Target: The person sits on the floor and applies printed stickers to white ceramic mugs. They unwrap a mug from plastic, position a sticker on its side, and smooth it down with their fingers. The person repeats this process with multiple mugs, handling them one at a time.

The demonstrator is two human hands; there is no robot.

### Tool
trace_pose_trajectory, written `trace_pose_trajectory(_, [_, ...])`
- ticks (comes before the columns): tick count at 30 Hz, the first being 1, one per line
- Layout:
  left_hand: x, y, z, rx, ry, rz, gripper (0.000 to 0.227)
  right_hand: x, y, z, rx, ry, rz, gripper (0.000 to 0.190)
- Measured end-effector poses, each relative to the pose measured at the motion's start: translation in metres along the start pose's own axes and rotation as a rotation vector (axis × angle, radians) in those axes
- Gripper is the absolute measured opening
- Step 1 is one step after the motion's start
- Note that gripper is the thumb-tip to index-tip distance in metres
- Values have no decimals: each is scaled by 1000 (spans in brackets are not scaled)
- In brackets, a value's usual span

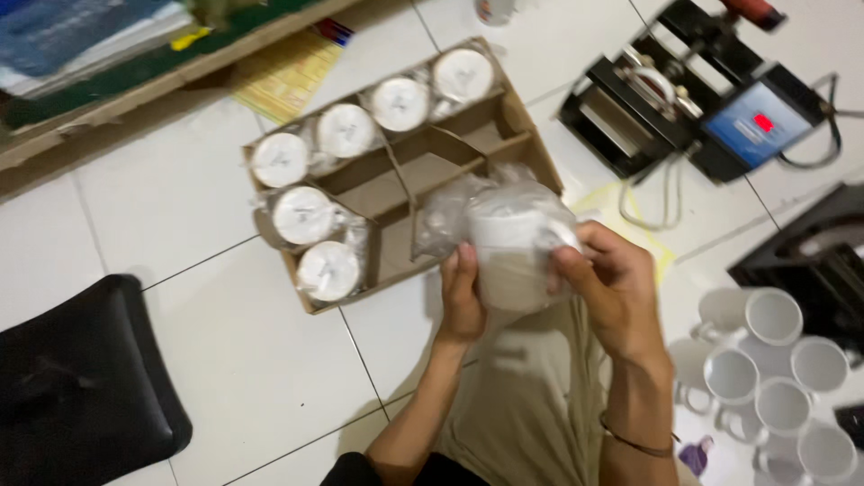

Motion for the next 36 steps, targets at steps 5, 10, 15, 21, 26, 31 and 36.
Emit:
trace_pose_trajectory(5, [-65,-25,-50,-59,325,-112,20,26,-38,21,-78,55,-85,17])
trace_pose_trajectory(10, [-68,-32,-66,-87,474,-203,27,35,-55,11,-36,362,-34,43])
trace_pose_trajectory(15, [-57,-9,-110,-98,255,-323,31,57,-59,-9,153,789,12,47])
trace_pose_trajectory(21, [-10,23,-201,-410,202,-946,48,83,-81,-10,247,420,-347,33])
trace_pose_trajectory(26, [-47,16,-238,-909,1223,-103,26,87,-98,-9,266,76,-579,32])
trace_pose_trajectory(31, [-29,61,-158,-507,1413,506,36,68,-103,-2,320,231,-432,26])
trace_pose_trajectory(36, [-22,105,-87,97,1805,926,13,59,-122,-5,301,316,-446,28])
Point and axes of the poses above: each hand's wrist, its own y-axis towards the middle knuckle, its own x-axis out of the back of the hand, z = x × y, the point moved 1 cm from there along y, towards the middle knuckle, and after that the axes turned 1 degree about -z, right-handed, at the moved point
